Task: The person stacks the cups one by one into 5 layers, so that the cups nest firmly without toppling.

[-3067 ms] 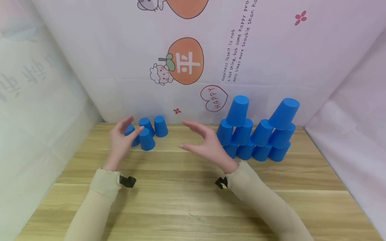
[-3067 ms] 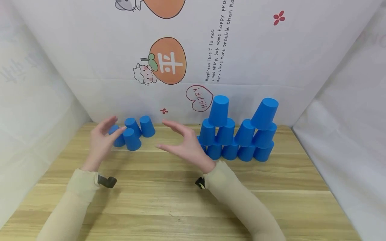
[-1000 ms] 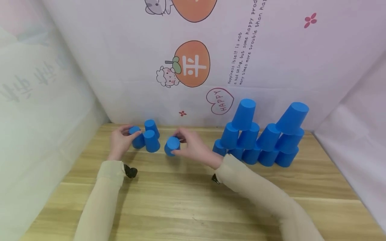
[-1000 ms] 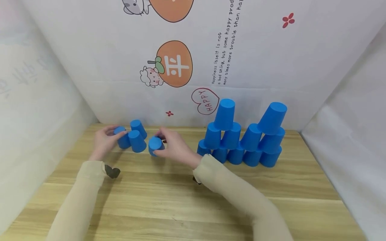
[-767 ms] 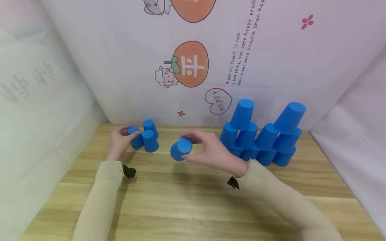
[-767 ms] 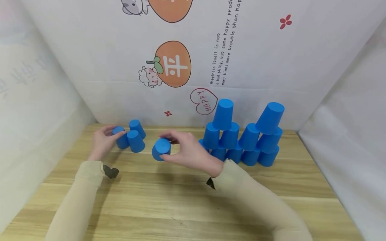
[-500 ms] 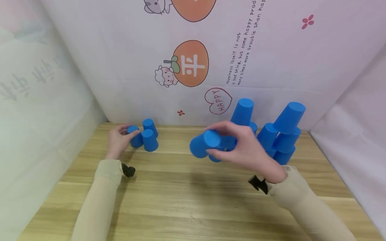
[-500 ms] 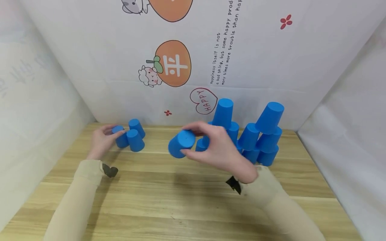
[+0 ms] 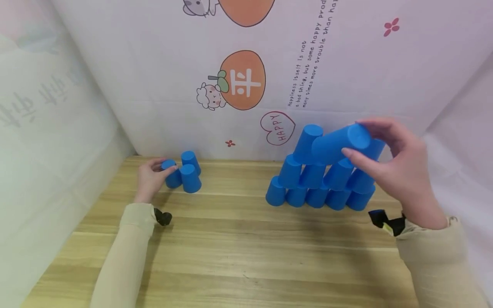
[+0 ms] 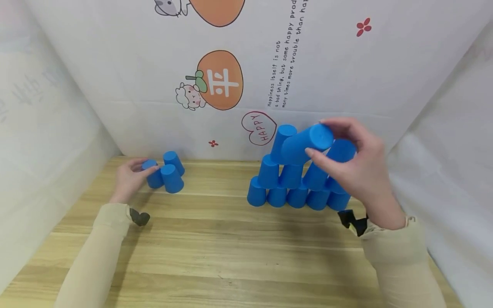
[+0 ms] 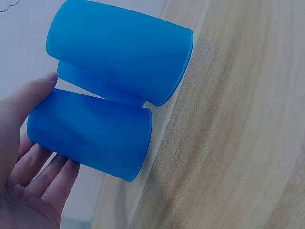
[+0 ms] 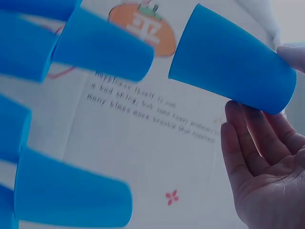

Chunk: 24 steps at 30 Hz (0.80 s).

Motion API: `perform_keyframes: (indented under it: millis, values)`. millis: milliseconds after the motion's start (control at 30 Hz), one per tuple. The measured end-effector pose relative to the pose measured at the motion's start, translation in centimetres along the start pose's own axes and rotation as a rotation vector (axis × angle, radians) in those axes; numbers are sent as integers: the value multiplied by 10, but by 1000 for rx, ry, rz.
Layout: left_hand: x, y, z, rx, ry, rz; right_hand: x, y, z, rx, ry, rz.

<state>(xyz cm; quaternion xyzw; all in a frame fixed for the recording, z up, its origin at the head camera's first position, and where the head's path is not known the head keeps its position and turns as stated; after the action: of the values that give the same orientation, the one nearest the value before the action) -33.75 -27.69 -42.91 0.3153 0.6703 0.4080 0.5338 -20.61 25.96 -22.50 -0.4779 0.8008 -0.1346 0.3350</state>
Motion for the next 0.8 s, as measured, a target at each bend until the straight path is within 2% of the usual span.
perform_keyframes:
  millis: [100, 300, 400, 633, 800]
  values:
    - [-1, -1, 0, -1, 2, -7, -11, 13, -8, 37, 36, 62]
    - [0, 0, 1, 6, 7, -22, -23, 37, -23, 153, 12, 169]
    - [0, 0, 1, 7, 9, -13, -24, 47, -31, 192, -38, 239]
    - [-1, -1, 1, 1, 7, -11, -14, 66, -37, 302, -246, 350]
    - [-1, -1, 2, -1, 2, -9, -8, 73, -36, 314, -310, 387]
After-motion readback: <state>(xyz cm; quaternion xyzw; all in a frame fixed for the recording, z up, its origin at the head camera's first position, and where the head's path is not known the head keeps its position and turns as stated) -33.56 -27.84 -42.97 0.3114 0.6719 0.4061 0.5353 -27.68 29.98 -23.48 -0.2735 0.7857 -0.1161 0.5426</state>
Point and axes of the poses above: each hand's wrist, its own z-axis away from the middle knuckle, its own x-axis out of the palm, y = z × x, the point moved 4 cm from there along -z, towards the middle knuckle, and after that the axes turned 1 degree about -y, right-handed, at the moved point
